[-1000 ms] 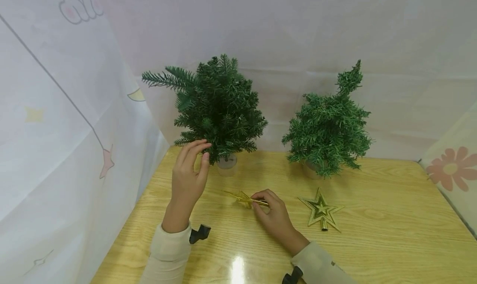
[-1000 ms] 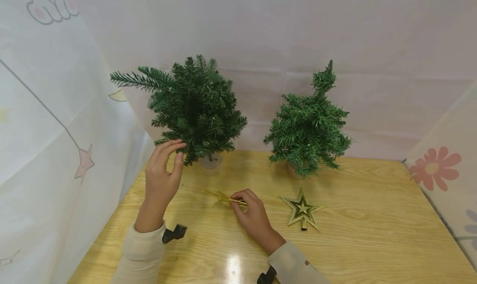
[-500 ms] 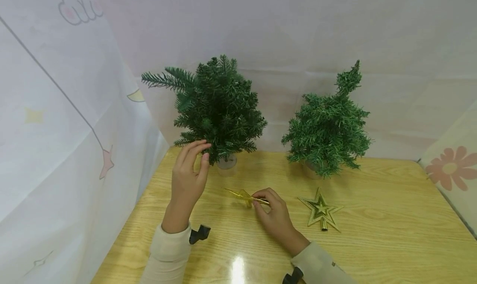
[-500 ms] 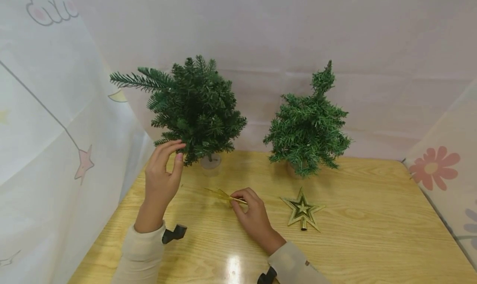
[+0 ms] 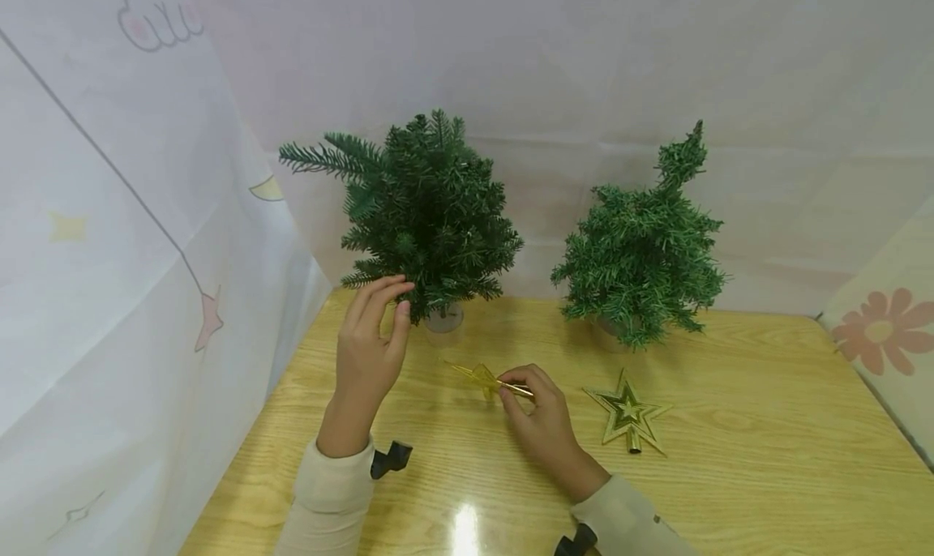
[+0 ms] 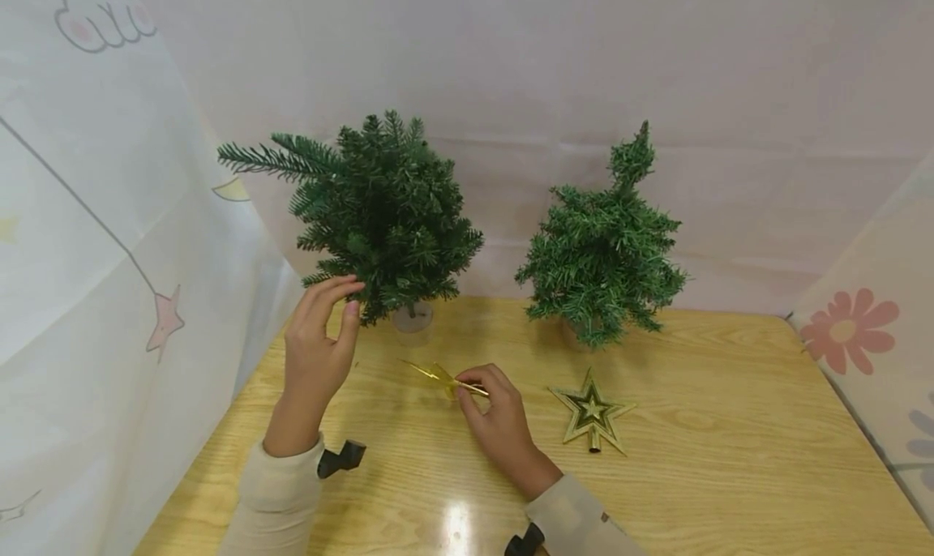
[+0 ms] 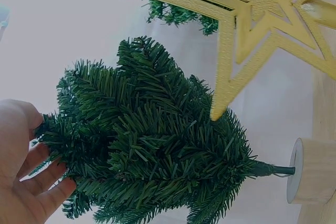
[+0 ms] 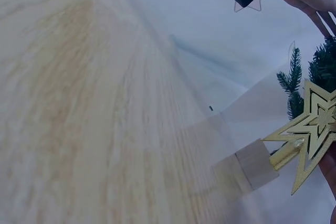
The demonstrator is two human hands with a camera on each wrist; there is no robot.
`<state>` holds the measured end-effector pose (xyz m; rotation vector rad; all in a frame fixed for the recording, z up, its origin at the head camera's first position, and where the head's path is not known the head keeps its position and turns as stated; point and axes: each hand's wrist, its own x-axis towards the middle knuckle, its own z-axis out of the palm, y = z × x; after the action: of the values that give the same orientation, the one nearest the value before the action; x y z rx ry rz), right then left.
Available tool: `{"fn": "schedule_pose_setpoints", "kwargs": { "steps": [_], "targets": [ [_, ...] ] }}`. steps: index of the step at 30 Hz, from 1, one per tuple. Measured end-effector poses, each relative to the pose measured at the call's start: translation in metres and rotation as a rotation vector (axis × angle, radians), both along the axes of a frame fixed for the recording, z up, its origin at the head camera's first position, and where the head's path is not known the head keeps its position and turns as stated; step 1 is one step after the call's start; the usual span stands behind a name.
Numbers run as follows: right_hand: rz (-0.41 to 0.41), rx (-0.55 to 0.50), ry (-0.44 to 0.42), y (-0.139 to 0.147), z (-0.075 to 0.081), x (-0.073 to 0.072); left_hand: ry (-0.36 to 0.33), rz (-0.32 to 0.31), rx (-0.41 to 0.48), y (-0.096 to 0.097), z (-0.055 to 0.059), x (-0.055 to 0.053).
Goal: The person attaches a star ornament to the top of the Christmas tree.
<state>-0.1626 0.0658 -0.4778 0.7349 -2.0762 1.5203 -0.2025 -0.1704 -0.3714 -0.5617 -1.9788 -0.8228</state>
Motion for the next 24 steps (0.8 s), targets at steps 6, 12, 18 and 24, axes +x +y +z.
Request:
{"fn": "schedule_pose_setpoints", "kwargs": {
  "steps": [6, 12, 18, 24],
  "targets": [
    [0.006, -0.021, -0.025, -0.001, 0.019, 0.009, -0.004, 0.000, -0.001, 0.000, -0.001, 0.000],
    [-0.001, -0.028, -0.011, 0.000, 0.025, 0.010, 0.001, -0.001, -0.008, -0.001, -0.001, -0.001],
    [-0.009, -0.029, 0.001, 0.000, 0.029, 0.012, 0.001, -0.003, -0.013, -0.001, -0.001, -0.001],
    [0.006, -0.040, -0.008, 0.002, 0.033, 0.014, 0.005, -0.019, -0.011, 0.000, 0.000, 0.001]
  ]
}}
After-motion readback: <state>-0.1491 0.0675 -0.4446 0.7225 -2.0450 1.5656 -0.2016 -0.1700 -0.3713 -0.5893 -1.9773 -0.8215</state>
